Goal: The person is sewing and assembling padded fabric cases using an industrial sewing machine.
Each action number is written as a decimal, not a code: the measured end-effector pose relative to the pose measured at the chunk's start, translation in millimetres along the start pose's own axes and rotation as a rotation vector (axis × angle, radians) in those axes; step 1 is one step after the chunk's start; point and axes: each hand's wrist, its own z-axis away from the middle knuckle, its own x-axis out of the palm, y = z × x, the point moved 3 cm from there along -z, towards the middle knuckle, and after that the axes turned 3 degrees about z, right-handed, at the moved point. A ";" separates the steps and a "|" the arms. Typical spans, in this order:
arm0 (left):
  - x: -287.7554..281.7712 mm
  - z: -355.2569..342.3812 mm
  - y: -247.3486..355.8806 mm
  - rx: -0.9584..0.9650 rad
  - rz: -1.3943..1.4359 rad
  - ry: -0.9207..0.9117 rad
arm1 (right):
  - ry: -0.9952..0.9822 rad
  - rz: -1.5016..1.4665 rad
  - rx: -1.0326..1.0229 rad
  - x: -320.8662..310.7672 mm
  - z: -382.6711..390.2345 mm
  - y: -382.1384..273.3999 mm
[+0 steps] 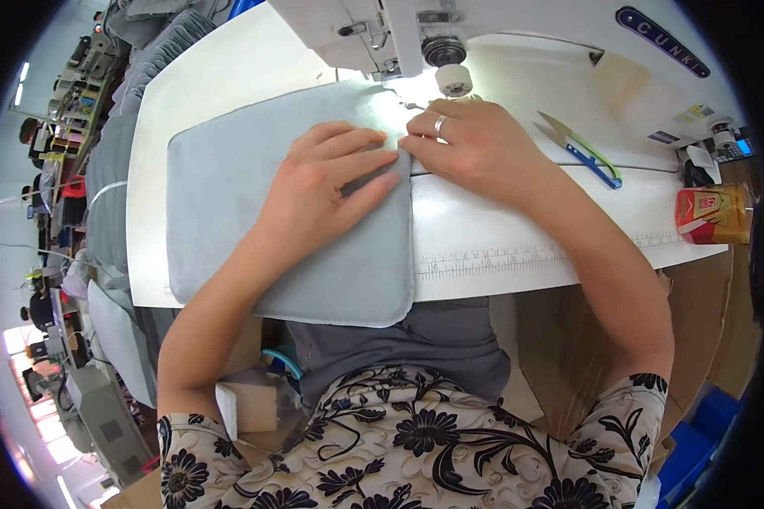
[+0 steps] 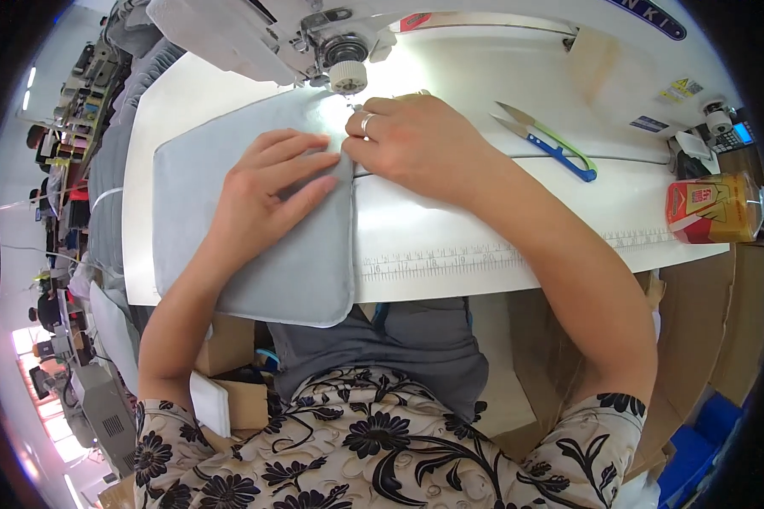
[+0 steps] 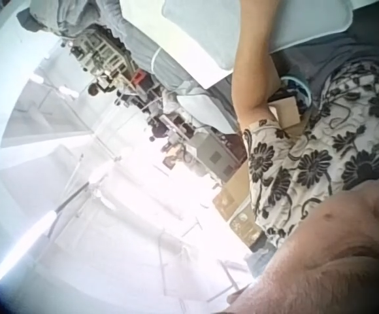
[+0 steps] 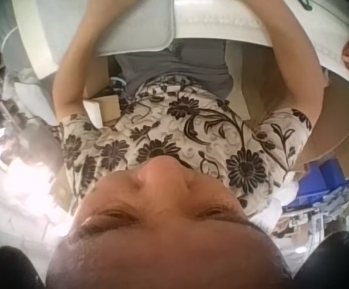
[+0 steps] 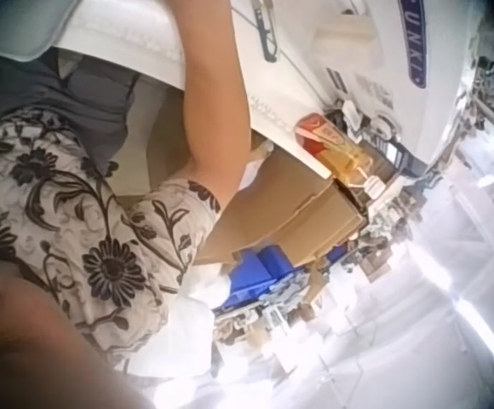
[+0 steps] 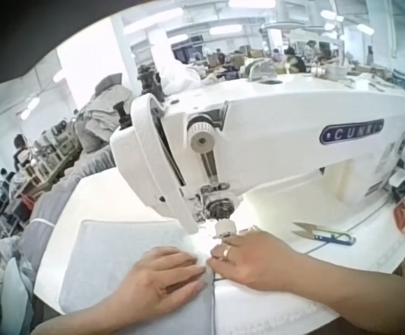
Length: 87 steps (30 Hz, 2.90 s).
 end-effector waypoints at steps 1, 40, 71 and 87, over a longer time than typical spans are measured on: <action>1.7 0.6 0.5 -0.004 0.003 0.006 | 0.002 -0.003 0.019 1.3 -0.9 0.4; 11.4 12.0 16.2 -0.001 -0.198 -0.024 | -0.019 -0.044 0.219 -1.0 6.0 -6.3; 16.0 -20.8 -19.9 0.085 -0.160 0.038 | -0.043 0.023 0.187 3.2 3.9 -4.5; 0.8 28.1 -29.7 -0.127 -0.252 -0.012 | 0.012 -0.103 0.165 0.9 12.9 -3.1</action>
